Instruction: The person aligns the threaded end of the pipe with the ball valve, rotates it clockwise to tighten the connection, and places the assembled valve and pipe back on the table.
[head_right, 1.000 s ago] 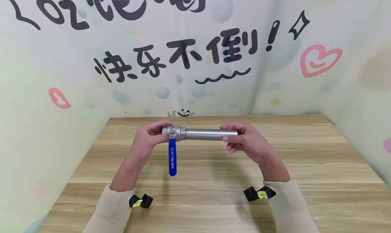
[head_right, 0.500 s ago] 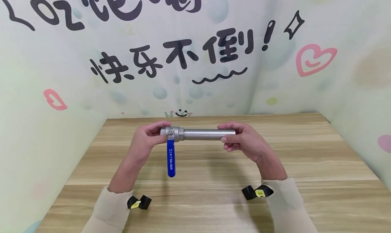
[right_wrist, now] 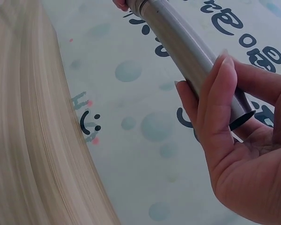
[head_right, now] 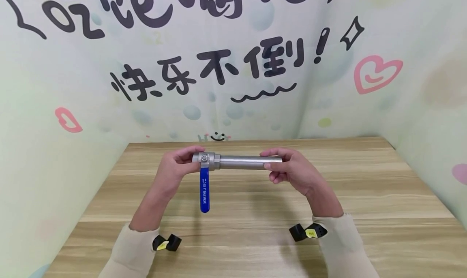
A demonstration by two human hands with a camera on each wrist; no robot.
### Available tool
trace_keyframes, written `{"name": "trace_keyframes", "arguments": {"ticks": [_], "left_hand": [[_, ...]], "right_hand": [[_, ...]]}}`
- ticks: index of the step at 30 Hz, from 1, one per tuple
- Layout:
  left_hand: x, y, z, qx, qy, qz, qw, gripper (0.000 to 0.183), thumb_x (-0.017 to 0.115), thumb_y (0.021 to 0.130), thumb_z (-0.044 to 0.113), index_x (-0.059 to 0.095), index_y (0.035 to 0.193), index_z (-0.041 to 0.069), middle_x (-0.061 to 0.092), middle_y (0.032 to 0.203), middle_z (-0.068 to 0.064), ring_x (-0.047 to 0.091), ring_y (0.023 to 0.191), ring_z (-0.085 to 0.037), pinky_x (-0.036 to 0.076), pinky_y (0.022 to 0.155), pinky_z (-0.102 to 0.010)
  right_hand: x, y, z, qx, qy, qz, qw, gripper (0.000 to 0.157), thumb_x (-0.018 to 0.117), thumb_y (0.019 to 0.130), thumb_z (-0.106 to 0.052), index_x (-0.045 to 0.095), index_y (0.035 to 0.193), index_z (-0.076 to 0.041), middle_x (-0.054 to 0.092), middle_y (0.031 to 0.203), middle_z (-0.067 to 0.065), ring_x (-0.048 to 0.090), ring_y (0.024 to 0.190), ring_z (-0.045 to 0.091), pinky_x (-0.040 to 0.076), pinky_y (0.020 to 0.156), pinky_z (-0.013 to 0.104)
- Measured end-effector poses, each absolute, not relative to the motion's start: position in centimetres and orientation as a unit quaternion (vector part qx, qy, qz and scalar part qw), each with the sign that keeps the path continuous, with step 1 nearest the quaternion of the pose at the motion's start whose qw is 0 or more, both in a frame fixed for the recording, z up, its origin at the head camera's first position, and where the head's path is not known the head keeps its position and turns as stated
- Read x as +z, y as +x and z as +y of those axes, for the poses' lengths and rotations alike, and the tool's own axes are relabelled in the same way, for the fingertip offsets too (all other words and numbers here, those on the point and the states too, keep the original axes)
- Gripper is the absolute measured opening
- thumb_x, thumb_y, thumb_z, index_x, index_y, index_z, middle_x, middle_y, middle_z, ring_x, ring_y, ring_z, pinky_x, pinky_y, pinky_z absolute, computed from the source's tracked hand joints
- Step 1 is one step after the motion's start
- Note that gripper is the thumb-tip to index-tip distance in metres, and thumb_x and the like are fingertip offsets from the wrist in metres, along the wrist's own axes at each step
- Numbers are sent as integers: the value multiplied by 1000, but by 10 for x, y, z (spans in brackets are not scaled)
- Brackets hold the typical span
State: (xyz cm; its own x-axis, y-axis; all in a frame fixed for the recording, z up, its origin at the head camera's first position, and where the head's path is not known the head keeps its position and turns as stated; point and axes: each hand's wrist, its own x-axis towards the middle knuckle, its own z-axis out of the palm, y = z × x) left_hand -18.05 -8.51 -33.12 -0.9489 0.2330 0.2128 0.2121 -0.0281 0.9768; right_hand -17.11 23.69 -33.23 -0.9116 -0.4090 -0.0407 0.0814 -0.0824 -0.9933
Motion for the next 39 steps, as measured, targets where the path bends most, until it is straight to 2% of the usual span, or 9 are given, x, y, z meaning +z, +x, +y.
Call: {"name": "trace_keyframes", "arguments": {"ticks": [16, 26, 39], "left_hand": [[-331, -180, -85, 698, 160, 698, 6, 31, 70, 80, -5, 68, 111, -6, 65, 104, -14, 61, 84, -21, 58, 76, -27], [-331, -180, -85, 698, 162, 698, 7, 31, 70, 80, -5, 68, 111, -6, 66, 105, -15, 62, 84, -20, 57, 76, -27], [-331, -179, -85, 702, 160, 694, 7, 32, 70, 80, -4, 68, 111, -6, 66, 102, -13, 62, 83, -19, 57, 75, -26]], "right_hand": [[-333, -171, 238, -720, -133, 659, 174, 19, 60, 95, -6, 66, 111, -13, 57, 88, 8, 62, 63, 10, 53, 59, 19], [-335, -173, 239, -739, -152, 631, 180, 36, 61, 87, 10, 65, 116, -11, 58, 97, 13, 60, 68, 11, 53, 60, 21], [-335, -172, 240, -734, -158, 636, 179, 33, 60, 90, 5, 66, 118, -13, 58, 88, 7, 60, 62, 10, 53, 57, 19]]}}
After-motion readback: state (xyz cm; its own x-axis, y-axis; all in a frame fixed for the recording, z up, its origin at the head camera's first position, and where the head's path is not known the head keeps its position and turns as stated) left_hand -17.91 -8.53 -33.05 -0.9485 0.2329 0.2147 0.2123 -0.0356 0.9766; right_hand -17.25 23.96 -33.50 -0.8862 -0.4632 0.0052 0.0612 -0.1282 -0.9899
